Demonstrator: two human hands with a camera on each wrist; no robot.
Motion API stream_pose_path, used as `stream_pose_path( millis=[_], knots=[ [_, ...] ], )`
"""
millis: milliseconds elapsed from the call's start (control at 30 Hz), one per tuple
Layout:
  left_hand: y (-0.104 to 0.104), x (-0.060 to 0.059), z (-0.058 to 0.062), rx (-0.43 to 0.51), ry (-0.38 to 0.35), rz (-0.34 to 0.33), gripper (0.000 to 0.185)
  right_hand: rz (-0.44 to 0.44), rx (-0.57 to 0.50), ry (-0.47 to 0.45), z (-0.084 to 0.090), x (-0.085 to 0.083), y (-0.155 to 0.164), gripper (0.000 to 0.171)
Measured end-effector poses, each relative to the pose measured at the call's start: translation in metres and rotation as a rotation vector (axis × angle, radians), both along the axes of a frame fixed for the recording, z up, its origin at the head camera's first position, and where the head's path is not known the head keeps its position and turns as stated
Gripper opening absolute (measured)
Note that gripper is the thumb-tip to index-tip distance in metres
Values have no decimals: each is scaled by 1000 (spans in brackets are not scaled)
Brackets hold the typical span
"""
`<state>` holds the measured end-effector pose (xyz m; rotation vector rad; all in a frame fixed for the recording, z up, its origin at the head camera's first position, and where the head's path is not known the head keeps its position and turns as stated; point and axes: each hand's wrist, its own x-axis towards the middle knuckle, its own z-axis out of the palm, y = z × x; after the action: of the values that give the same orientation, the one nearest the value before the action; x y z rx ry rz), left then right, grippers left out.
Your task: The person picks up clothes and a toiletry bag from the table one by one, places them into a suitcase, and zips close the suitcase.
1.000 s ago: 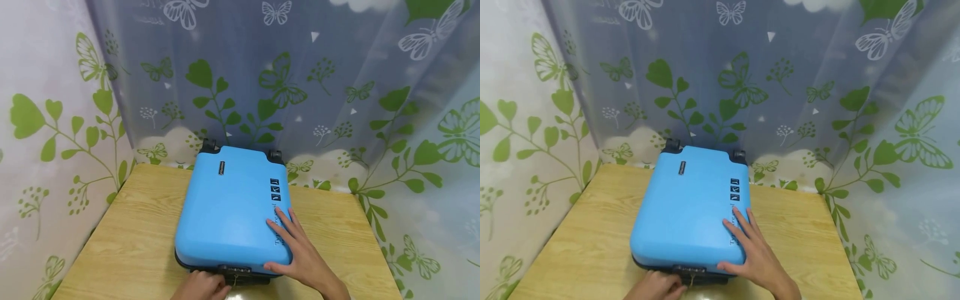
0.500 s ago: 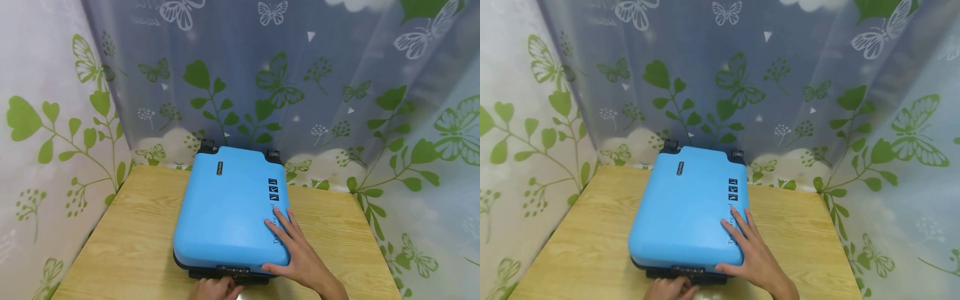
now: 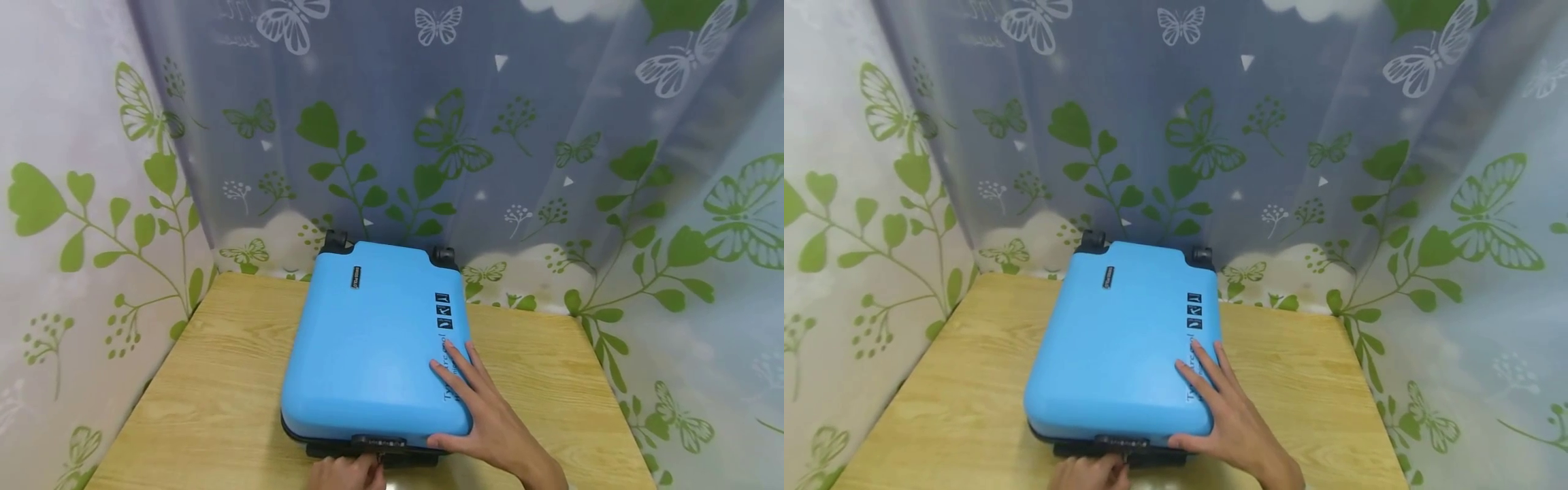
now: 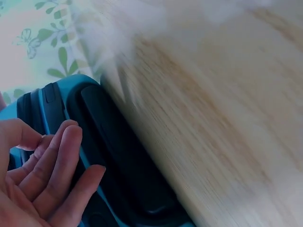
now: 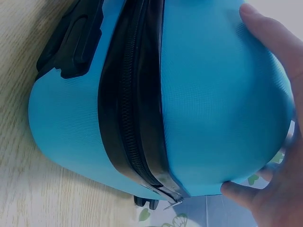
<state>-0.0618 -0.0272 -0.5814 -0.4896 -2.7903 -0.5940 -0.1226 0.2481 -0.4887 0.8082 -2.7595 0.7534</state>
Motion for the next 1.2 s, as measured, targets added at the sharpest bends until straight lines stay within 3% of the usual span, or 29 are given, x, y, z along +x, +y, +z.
stream_pose_path(
  millis=[200,300,433,533,633,733,833,1200],
  knots=[
    [-5,3,-1,126,-3,-24,12,-2,1,3,1,0,1,104],
    [-1,-3,-30,169,43,-21,11,-4,2,4,1,-1,1,104],
    [0,-6,-47,213,174,-11,19,6,20,0,0,-1,0,107],
    [-8,-6,-36,236,243,-55,18,16,33,3,0,-1,0,110],
    [-24,-13,-35,245,285,-169,18,23,30,16,2,-2,0,109],
    [-44,-21,-28,244,299,-304,16,24,26,21,2,-3,1,109],
    [-63,-26,-21,241,284,-386,21,28,32,21,2,-3,0,108],
    [-125,-32,-27,335,281,-375,28,9,31,6,0,-1,2,108]
  ],
)
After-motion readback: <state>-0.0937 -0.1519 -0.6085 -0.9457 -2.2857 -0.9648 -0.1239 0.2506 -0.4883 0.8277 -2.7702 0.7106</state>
